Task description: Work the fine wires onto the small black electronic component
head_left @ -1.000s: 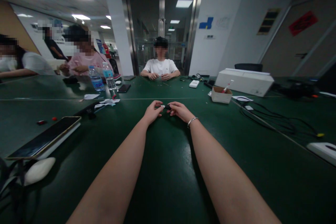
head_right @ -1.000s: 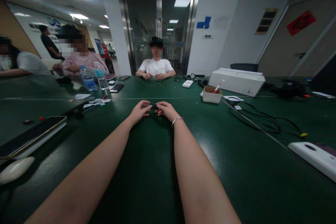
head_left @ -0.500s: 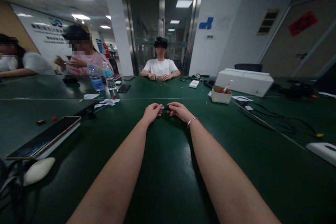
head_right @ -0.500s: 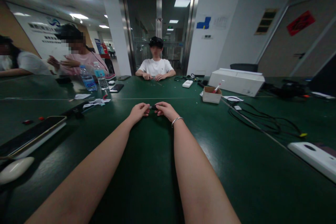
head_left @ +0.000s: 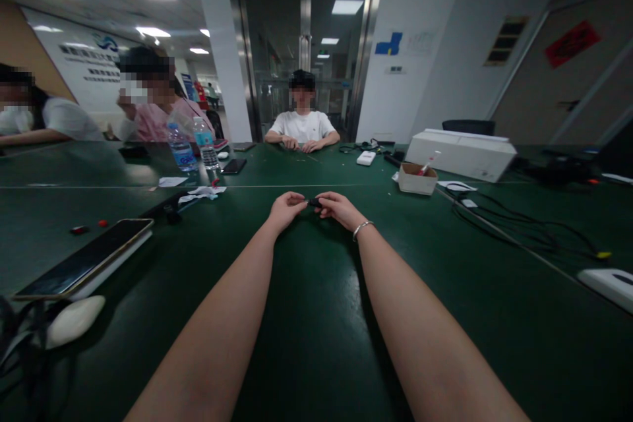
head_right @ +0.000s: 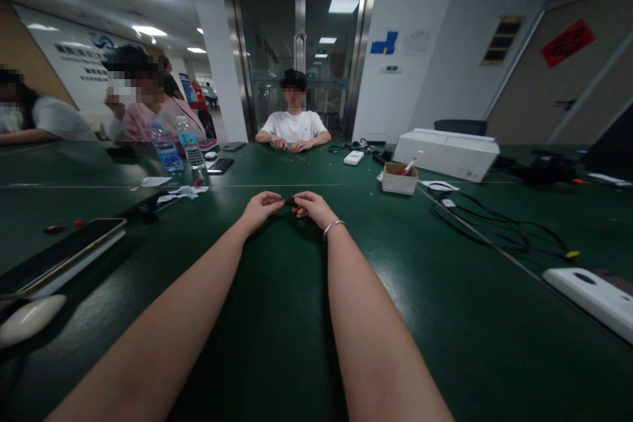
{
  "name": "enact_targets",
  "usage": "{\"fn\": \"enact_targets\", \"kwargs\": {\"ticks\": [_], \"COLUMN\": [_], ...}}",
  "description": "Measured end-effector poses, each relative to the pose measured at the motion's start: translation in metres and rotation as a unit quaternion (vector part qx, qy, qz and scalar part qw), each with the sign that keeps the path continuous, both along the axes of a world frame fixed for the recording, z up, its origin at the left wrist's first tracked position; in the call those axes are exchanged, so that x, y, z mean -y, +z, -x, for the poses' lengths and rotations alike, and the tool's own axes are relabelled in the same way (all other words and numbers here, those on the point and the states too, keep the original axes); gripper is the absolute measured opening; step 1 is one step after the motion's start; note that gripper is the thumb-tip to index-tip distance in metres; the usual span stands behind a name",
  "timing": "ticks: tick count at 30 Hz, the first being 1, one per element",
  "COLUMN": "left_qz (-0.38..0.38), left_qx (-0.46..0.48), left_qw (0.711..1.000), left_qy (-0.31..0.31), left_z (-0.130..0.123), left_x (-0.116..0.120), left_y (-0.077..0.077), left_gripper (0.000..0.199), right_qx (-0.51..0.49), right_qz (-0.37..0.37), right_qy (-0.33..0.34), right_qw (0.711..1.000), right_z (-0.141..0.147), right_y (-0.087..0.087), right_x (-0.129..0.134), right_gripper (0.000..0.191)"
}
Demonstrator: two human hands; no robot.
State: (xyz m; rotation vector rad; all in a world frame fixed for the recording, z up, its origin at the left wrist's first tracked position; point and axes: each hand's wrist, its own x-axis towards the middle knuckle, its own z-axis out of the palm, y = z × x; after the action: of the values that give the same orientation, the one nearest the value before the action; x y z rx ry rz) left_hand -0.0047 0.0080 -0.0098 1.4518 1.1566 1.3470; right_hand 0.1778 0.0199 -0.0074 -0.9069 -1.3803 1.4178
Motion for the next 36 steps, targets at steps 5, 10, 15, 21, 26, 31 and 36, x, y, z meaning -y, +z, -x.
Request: {"fn": "enact_targets", "kwargs": {"ticks": [5,10,15,21,26,31,36], "left_qz": [0.019,0.016,0.008,0.013,0.014,0.017,0.016], "left_qx": [0.068,0.043,0.023,0.015,0.005,0.005,0.007], "left_qw": [0.997,0.998,0.999,0.999,0.999,0.999,0.999], "left_qy": [0.015,-0.033,-0.044,-0.046,-0.05,-0.041,-0.032], "left_z": [0.0025,0.0018,0.002,0.0027,0.0035,0.0019,0.0001], "left_x": [-0.0077,-0.0043,-0.0017,-0.0022,-0.0046,-0.0072,-0.0086], "left_y": [-0.0029,-0.0021,-0.0016,-0.0016,-0.003,-0.0046,-0.0062], "left_gripper": [0.026,0.03,0.031,0.03,0.03,0.028,0.022], "right_qx": [-0.018,0.004,0.006,0.009,0.011,0.012,0.011], "right_qz": [0.009,-0.006,-0.008,-0.016,-0.017,-0.021,-0.023], "right_qy": [-0.019,-0.011,-0.011,-0.006,-0.007,-0.002,0.001], "right_qw": [1.0,1.0,1.0,1.0,1.0,1.0,1.0], "right_z": [-0.0002,0.0001,-0.0001,-0.0005,-0.0003,-0.0005,-0.0002], "right_y": [0.0001,-0.0016,-0.0043,-0.0042,-0.004,-0.0048,-0.004], "right_x": [0.0002,-0.0004,-0.003,-0.0024,-0.0022,-0.003,-0.0009], "right_gripper": [0.01,0.015,0.014,0.015,0.015,0.016,0.016]}}
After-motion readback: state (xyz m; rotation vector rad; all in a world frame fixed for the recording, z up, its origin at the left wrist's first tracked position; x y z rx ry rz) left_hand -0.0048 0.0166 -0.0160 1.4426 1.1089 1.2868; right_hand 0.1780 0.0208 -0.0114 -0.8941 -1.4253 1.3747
